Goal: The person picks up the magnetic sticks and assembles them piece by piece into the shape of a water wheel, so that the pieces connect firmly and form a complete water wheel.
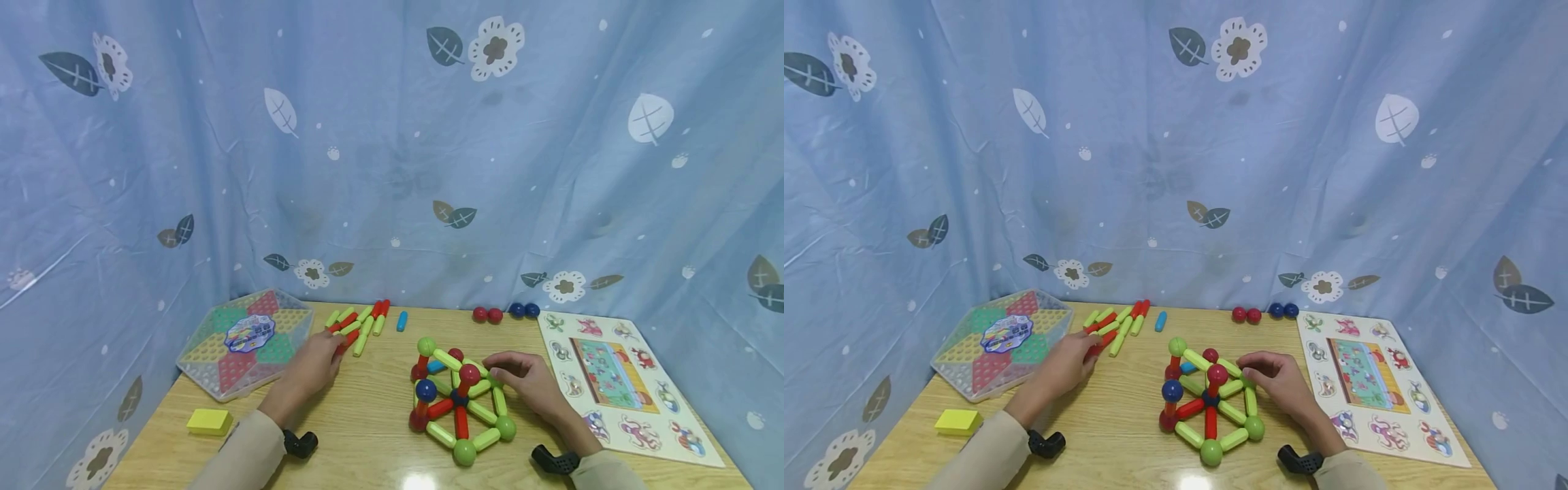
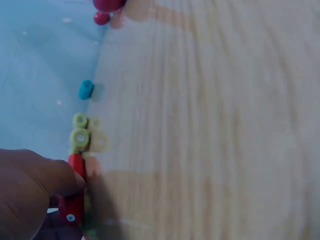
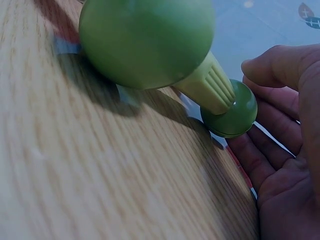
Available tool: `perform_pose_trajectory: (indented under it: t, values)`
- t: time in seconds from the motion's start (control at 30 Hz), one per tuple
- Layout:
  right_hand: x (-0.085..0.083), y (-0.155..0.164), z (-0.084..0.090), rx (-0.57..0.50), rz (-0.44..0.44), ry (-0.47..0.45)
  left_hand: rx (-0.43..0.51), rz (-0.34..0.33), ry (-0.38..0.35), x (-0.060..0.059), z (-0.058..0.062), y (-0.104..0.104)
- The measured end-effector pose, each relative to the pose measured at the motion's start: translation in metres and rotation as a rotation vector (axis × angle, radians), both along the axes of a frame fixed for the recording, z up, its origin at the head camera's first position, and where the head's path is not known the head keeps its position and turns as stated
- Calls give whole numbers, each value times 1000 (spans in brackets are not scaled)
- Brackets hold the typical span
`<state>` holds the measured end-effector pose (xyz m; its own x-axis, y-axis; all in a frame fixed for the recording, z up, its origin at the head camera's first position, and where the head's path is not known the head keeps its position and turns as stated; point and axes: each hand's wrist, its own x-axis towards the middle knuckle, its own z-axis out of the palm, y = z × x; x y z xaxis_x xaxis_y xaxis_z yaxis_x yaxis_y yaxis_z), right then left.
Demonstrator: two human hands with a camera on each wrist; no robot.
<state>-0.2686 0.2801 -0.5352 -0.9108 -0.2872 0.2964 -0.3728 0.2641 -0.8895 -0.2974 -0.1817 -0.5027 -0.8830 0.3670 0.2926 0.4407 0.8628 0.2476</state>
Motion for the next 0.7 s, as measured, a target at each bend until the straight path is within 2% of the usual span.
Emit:
perform_pose_trajectory:
  t: [0.2,0.3,0.37,0.43,0.57,0.7]
  values:
    - [1,-1,2,7,3,6,-23,17,-9,8,5,-1]
    - [2,-1,4,11,5,7,54,33,-6,16,10,2]
    - [3,-1,4,12,6,4,223,40,-75,23,14,9]
    - [3,0,5,15,3,5,447,36,-173,29,19,19]
    - [3,0,5,15,3,2,903,48,-453,41,30,47]
    - [2,-1,4,12,5,-2,1229,10,-667,50,37,77]
